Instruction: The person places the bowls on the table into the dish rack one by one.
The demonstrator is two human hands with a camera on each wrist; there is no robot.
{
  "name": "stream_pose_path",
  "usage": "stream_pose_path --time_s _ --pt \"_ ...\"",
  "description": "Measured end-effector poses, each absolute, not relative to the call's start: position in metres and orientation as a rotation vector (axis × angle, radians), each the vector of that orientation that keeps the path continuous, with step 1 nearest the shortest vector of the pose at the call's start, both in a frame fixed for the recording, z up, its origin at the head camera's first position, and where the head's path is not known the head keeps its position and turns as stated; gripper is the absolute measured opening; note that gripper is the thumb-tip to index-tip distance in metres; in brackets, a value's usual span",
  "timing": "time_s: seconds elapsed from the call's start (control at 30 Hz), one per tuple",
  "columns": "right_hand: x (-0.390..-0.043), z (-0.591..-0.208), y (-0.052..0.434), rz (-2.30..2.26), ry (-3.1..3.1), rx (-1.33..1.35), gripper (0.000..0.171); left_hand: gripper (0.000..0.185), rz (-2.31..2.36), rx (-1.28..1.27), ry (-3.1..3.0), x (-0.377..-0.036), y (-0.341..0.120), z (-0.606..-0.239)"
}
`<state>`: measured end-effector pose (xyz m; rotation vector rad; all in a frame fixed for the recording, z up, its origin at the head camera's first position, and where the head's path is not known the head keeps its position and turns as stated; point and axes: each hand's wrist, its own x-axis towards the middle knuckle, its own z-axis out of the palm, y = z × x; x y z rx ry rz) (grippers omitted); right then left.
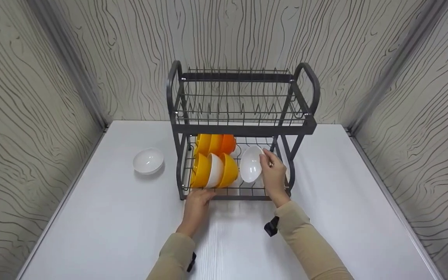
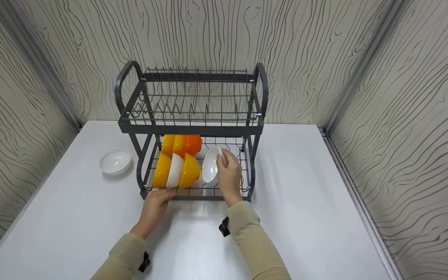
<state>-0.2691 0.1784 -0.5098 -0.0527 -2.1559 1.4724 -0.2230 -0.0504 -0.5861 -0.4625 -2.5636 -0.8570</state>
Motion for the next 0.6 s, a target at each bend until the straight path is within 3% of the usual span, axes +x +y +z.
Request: stream_pose_path --time_s 0.6 --pt "-0.328 -0.496 0.167 1.550 -2.308 -0.149 0.033 0.023 -0.843 -0.540 -2.466 -0.228 -0.052 -0.590"
